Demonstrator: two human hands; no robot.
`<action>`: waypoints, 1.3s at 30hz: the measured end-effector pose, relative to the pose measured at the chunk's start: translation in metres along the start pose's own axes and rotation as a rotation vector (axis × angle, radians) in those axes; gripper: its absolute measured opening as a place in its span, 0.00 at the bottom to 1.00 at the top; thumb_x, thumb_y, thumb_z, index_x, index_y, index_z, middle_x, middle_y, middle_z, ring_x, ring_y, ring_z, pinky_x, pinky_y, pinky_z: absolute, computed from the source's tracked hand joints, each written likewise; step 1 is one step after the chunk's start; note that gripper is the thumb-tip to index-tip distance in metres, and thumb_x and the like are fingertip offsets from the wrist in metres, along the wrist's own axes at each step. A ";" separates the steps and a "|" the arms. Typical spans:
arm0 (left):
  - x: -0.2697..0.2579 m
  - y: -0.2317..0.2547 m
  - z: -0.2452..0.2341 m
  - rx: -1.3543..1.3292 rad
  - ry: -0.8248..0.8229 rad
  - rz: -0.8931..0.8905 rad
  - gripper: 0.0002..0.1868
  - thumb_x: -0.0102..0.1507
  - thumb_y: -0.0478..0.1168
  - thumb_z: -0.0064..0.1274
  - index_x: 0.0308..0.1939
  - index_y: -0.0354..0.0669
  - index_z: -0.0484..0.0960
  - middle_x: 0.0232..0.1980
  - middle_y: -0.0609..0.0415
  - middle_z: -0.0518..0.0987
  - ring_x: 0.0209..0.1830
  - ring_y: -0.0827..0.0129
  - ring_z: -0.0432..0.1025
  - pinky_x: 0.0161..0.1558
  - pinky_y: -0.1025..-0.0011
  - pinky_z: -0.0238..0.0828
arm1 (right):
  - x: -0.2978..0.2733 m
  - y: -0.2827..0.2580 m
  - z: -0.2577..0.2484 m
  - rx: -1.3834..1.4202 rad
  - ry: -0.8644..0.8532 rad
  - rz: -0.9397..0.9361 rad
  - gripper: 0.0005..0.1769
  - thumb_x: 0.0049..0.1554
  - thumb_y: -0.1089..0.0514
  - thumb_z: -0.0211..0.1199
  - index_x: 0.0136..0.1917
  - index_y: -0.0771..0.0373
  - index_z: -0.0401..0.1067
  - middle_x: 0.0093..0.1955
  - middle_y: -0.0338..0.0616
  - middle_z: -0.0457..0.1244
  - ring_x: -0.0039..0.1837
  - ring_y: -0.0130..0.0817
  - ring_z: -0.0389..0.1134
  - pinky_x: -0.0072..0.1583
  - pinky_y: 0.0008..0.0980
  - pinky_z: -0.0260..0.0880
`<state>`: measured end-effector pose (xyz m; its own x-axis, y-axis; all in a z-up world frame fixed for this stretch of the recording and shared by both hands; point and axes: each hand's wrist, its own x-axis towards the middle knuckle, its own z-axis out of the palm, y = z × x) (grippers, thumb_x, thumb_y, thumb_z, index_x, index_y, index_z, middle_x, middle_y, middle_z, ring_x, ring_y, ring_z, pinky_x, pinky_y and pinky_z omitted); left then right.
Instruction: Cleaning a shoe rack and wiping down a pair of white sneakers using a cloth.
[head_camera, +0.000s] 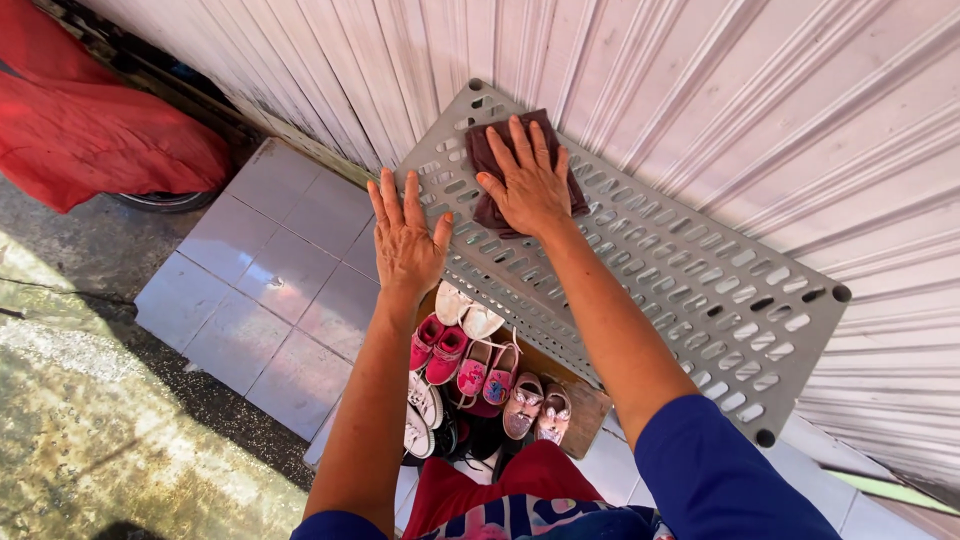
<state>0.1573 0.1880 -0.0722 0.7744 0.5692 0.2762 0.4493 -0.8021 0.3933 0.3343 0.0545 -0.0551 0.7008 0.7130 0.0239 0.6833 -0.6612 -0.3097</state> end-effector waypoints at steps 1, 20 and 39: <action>-0.001 0.002 -0.001 -0.004 -0.006 0.003 0.41 0.69 0.69 0.34 0.81 0.54 0.51 0.84 0.45 0.40 0.83 0.46 0.33 0.73 0.51 0.56 | -0.010 0.005 -0.003 -0.002 -0.002 0.007 0.37 0.70 0.27 0.32 0.86 0.36 0.37 0.88 0.36 0.26 0.87 0.46 0.26 0.78 0.68 0.29; 0.026 -0.029 -0.014 -0.361 -0.050 0.181 0.35 0.74 0.63 0.22 0.80 0.48 0.56 0.81 0.48 0.55 0.81 0.54 0.47 0.78 0.58 0.37 | -0.125 0.016 -0.035 -0.086 -0.097 0.402 0.42 0.66 0.28 0.35 0.86 0.45 0.37 0.88 0.52 0.27 0.85 0.58 0.22 0.78 0.68 0.27; 0.024 -0.034 -0.008 -0.069 -0.156 0.221 0.34 0.76 0.60 0.20 0.82 0.49 0.47 0.85 0.56 0.43 0.83 0.58 0.40 0.73 0.49 0.55 | -0.104 -0.048 -0.013 -0.081 -0.121 -0.134 0.33 0.68 0.34 0.36 0.84 0.32 0.40 0.88 0.37 0.31 0.86 0.55 0.30 0.77 0.66 0.36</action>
<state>0.1573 0.2303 -0.0719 0.9120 0.3429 0.2252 0.2347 -0.8864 0.3991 0.2313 0.0089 -0.0301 0.5758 0.8157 -0.0556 0.7868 -0.5713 -0.2335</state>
